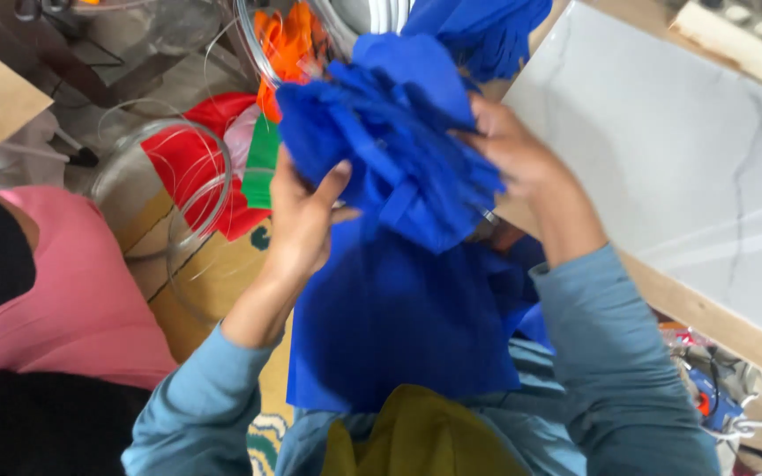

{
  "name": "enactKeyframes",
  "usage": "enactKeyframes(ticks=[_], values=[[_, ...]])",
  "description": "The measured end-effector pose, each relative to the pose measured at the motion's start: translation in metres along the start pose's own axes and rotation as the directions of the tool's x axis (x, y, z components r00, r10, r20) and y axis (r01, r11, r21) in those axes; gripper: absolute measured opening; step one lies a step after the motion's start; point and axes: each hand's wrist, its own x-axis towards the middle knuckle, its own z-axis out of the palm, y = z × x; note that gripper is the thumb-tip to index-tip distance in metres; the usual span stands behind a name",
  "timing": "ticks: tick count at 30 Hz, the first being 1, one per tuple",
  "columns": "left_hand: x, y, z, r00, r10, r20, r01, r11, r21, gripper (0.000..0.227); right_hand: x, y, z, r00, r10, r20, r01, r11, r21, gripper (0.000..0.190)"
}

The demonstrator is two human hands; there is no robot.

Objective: Ironing and folding blue fabric pieces at a workshop station.

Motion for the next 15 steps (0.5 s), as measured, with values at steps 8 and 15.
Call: enactKeyframes(ticks=[8, 15], values=[[0.064, -0.022, 0.052, 0.982, 0.06, 0.18, -0.034, 0.989, -0.14, 0.046, 0.044, -0.048, -0.044, 0.995, 0.081, -0.057, -0.096, 0.921, -0.378, 0.034], [0.075, -0.059, 0.064, 0.999, -0.006, 0.05, 0.006, 1.0, 0.011, 0.045, 0.074, 0.018, -0.086, 0.996, 0.093, 0.002, -0.089, 0.966, -0.243, 0.023]])
